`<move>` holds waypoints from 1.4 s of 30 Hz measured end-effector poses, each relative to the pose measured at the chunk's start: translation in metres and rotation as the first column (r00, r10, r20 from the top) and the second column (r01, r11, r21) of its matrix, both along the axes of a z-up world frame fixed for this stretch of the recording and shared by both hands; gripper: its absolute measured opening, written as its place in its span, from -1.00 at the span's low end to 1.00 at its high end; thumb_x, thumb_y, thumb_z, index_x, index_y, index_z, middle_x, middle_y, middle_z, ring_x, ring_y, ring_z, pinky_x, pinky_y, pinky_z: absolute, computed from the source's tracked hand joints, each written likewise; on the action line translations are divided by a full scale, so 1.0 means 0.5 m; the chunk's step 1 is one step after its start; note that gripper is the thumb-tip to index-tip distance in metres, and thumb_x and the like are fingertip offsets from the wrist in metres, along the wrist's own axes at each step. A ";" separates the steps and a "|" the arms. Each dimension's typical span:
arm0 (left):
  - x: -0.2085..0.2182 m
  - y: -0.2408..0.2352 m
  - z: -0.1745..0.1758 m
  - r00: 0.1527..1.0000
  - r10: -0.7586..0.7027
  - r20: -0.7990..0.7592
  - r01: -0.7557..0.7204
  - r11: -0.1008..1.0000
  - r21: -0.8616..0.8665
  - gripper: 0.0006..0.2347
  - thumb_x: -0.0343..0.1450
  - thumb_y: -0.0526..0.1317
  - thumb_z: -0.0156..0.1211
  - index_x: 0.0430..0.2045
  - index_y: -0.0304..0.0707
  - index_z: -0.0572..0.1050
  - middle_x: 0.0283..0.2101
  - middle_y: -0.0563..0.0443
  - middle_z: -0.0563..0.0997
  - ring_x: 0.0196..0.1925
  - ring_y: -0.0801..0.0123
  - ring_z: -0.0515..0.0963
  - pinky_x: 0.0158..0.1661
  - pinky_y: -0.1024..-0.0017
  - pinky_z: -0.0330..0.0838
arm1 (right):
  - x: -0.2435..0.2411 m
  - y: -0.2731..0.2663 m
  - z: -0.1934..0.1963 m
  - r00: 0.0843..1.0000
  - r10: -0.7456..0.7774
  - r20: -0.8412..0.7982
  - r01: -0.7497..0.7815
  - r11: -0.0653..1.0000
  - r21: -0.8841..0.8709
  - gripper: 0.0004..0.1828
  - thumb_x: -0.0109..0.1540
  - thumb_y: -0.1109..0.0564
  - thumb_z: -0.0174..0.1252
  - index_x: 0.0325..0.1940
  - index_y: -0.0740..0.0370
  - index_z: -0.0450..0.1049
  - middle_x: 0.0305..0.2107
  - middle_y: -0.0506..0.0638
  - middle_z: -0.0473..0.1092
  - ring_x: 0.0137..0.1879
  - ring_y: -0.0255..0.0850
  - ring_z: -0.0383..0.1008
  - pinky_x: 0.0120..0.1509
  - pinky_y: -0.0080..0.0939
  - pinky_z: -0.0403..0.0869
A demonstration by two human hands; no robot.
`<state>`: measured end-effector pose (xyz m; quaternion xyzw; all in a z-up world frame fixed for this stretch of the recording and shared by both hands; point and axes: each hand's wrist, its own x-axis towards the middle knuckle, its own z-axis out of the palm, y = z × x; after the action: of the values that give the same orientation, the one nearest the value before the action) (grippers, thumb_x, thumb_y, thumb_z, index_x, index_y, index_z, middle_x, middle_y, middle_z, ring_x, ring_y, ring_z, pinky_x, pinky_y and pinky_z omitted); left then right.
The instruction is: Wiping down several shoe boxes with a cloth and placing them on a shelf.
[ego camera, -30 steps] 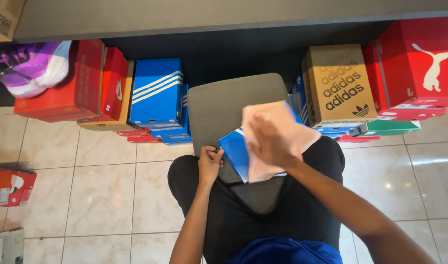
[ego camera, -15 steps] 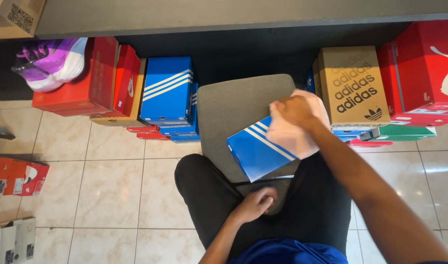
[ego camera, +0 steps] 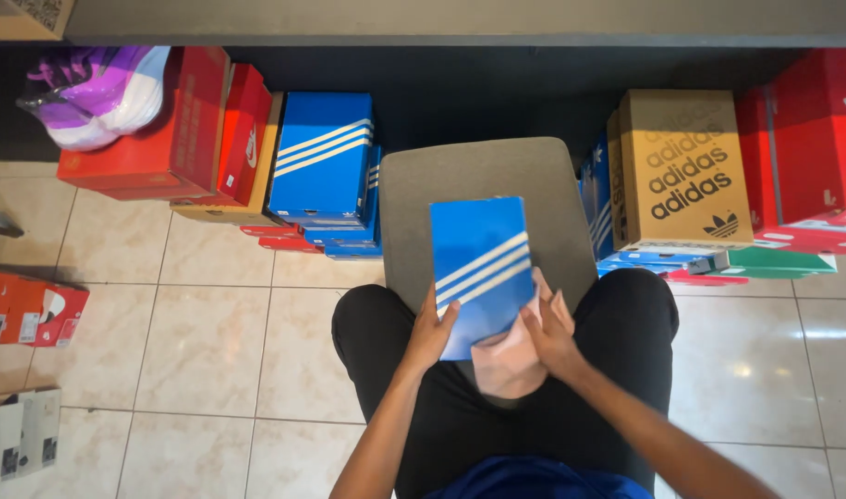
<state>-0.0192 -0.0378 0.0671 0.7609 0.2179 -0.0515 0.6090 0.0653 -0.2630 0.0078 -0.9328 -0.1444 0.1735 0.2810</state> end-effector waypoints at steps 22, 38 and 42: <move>0.015 -0.009 -0.021 0.995 -0.090 0.046 0.084 0.990 0.116 -0.35 0.51 0.12 -0.01 0.45 -0.25 0.09 0.43 -0.37 0.21 0.46 -0.18 0.21 0.34 -0.03 0.17 | 0.412 0.383 0.092 0.870 0.462 -0.175 -0.493 0.795 -0.352 -0.25 0.30 -0.37 -0.21 -0.10 0.25 0.68 -0.06 0.18 0.58 0.22 0.13 0.52 0.34 0.20 0.42; -0.029 0.050 -0.191 0.647 0.664 0.375 -0.412 0.718 -0.561 -0.46 0.57 -0.17 -0.19 0.53 -0.18 -0.06 0.54 -0.21 0.05 0.55 -0.01 0.05 0.38 0.15 0.10 | -0.084 0.154 0.033 0.368 0.583 0.724 -0.882 0.466 0.073 -0.74 0.34 0.08 0.07 -0.03 0.28 0.55 0.22 0.22 0.40 0.39 0.19 0.33 0.33 0.19 0.35; -0.017 0.050 -0.188 0.709 0.573 0.411 -0.368 0.797 -0.479 -0.41 0.52 -0.06 -0.08 0.47 -0.20 -0.04 0.51 -0.19 0.13 0.52 0.06 0.18 0.40 0.16 0.12 | -0.062 0.071 0.008 0.470 0.662 0.584 -0.822 0.569 0.018 -0.65 0.29 0.20 0.06 0.16 0.23 0.50 0.26 0.30 0.29 0.34 0.16 0.30 0.34 0.14 0.23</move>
<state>-0.0276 -0.0129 -0.0271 0.5350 0.2152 0.2841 0.7660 0.0344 -0.2277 0.0118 -0.7282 -0.6331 -0.0014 0.2624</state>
